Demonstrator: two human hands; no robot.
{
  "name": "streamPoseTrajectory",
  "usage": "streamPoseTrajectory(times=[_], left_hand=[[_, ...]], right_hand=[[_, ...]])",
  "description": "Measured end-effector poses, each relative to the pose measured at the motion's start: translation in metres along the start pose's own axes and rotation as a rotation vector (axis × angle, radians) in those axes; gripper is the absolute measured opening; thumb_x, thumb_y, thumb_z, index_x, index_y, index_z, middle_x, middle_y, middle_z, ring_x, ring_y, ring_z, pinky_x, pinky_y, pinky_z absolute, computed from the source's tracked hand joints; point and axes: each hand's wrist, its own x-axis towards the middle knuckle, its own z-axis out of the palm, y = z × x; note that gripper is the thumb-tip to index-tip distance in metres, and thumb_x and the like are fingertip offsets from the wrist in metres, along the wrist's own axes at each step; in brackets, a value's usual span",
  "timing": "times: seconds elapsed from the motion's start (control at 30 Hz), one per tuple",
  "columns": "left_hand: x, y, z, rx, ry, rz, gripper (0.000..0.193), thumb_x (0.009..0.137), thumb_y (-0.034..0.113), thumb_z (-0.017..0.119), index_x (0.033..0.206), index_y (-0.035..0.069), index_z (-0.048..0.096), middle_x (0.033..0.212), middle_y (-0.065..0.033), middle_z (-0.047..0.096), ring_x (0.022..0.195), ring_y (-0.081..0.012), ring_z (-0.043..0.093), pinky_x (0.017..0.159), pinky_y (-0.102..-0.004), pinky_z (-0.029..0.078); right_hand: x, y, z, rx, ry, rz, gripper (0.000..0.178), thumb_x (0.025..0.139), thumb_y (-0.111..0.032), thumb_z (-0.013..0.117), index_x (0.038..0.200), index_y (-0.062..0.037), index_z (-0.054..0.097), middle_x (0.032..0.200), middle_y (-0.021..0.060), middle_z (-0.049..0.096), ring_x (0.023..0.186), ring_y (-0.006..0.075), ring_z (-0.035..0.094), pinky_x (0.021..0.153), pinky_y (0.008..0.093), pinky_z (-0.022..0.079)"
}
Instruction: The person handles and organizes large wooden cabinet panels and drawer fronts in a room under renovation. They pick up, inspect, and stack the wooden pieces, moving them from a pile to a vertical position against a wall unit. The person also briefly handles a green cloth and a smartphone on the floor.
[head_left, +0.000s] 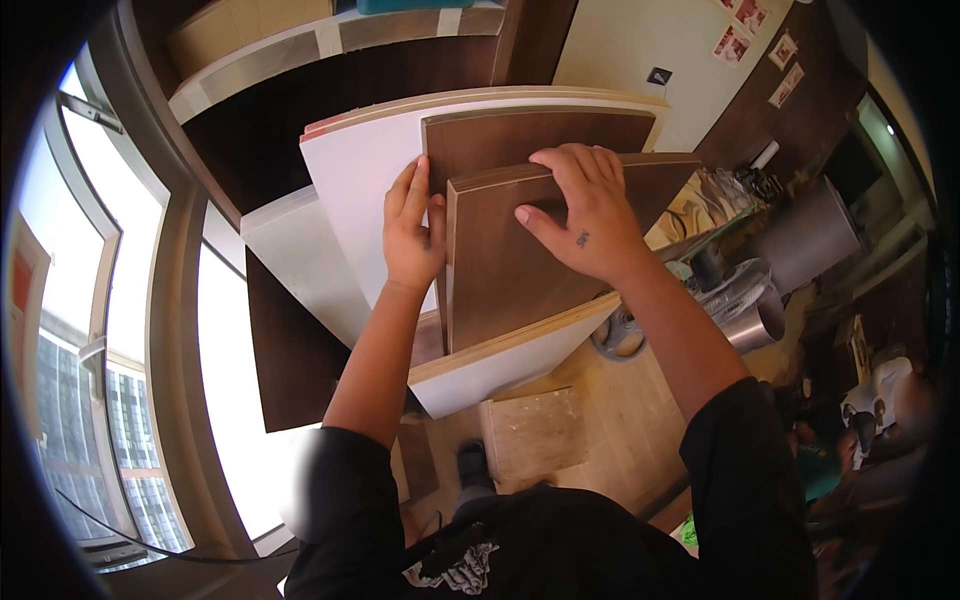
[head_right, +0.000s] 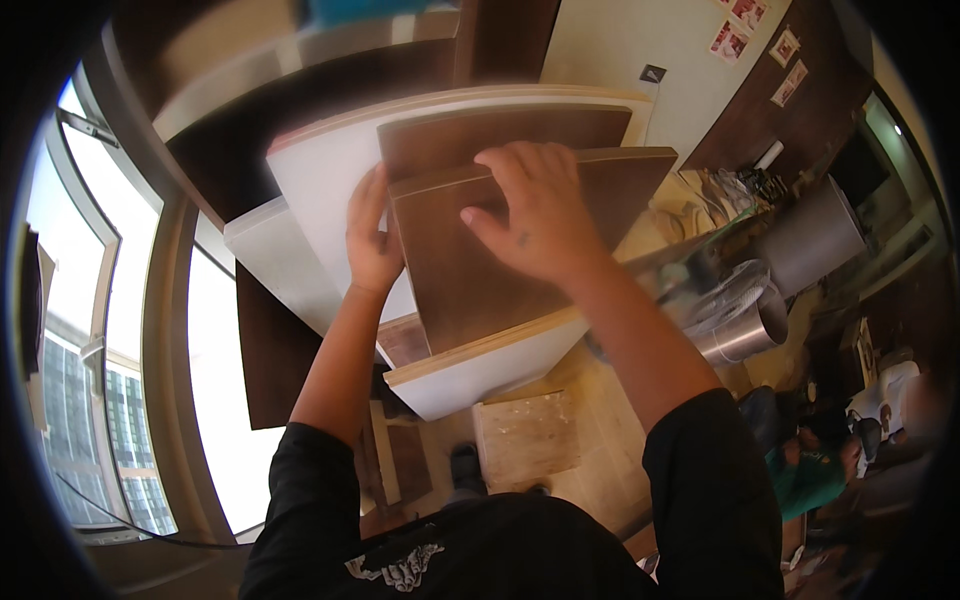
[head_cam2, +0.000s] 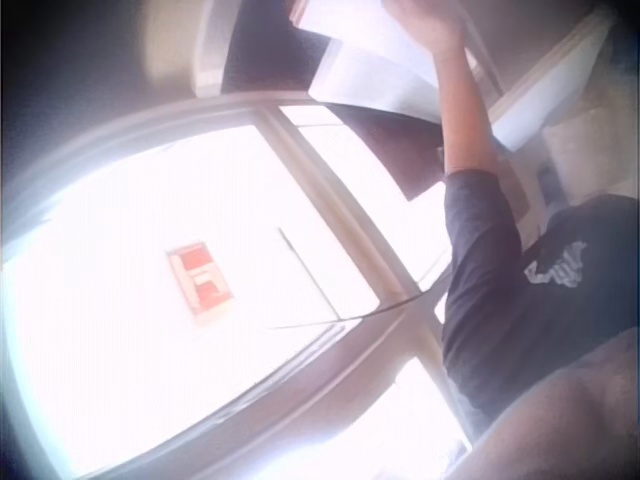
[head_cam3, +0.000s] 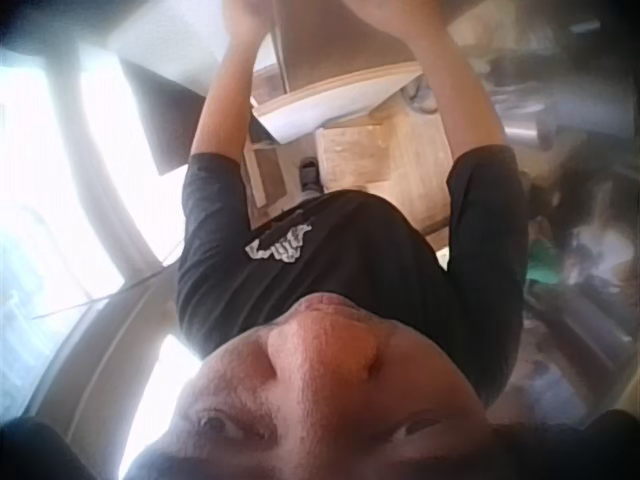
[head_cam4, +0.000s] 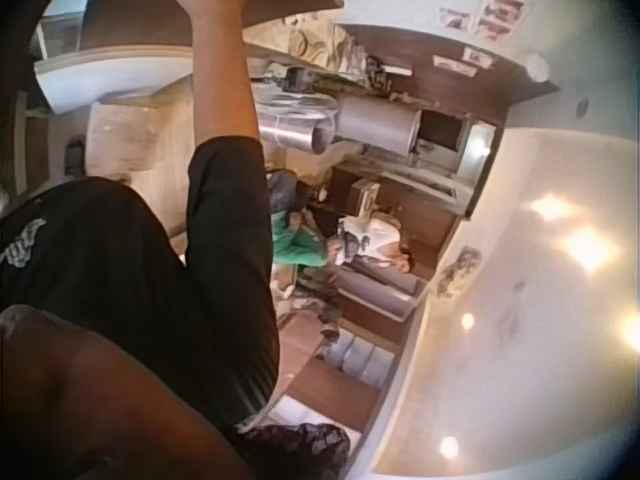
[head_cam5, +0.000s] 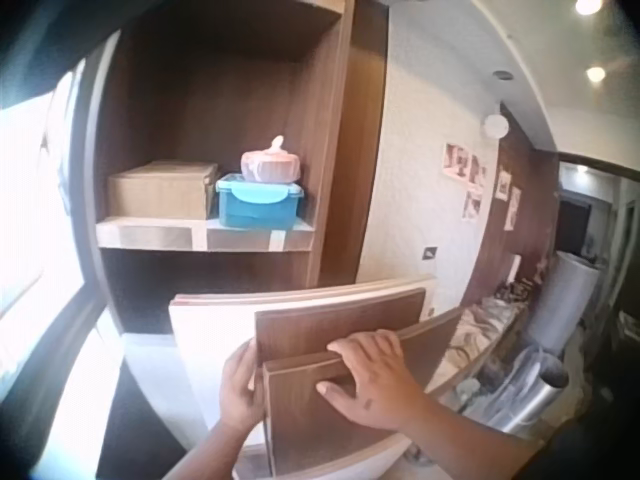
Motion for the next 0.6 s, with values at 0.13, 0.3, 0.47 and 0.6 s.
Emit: streamPoseTrajectory(times=[0.13, 0.3, 0.47, 0.6], left_hand=[[0.005, -0.003, -0.009, -0.103, -0.029, -0.108, 0.044, 0.092, 0.003, 0.06, 0.136, 0.004, 0.057, 0.129, -0.0164, 0.06, 0.117, -0.0321, 0.058, 0.097, -0.0375, 0.048], [0.04, 0.022, -0.014, -0.103, 0.027, -0.142, 0.041, 0.094, 0.011, 0.063, 0.134, 0.003, 0.058, 0.122, -0.016, 0.062, 0.103, -0.0302, 0.061, 0.089, -0.0386, 0.051], [0.061, 0.028, -0.012, -0.029, -0.023, -0.192, 0.04, 0.094, 0.016, 0.064, 0.132, 0.003, 0.059, 0.115, -0.0153, 0.063, 0.096, -0.0284, 0.061, 0.082, -0.0371, 0.051], [0.069, 0.019, -0.007, 0.143, -0.05, -0.128, 0.034, 0.095, 0.018, 0.065, 0.126, 0.007, 0.065, 0.105, -0.0133, 0.063, 0.089, -0.0274, 0.062, 0.077, -0.0358, 0.051]], right_hand=[[0.002, 0.002, 0.002, 0.007, 0.015, 0.006, 0.05, 0.078, -0.024, 0.077, 0.121, -0.0074, 0.055, 0.113, 0.0119, 0.057, 0.108, 0.0324, 0.051, 0.104, 0.0459, 0.035], [0.001, 0.004, 0.005, 0.025, 0.036, 0.0, 0.051, 0.077, -0.024, 0.077, 0.12, -0.0078, 0.054, 0.11, 0.0115, 0.056, 0.105, 0.032, 0.051, 0.103, 0.0462, 0.034], [0.001, 0.002, 0.006, 0.041, 0.056, -0.005, 0.052, 0.077, -0.025, 0.077, 0.12, -0.0082, 0.054, 0.108, 0.0113, 0.056, 0.103, 0.0321, 0.051, 0.103, 0.0466, 0.034], [0.0, 0.004, 0.004, 0.041, 0.045, 0.001, 0.052, 0.077, -0.025, 0.078, 0.12, -0.0086, 0.054, 0.109, 0.0115, 0.056, 0.104, 0.0327, 0.051, 0.104, 0.0476, 0.034]])
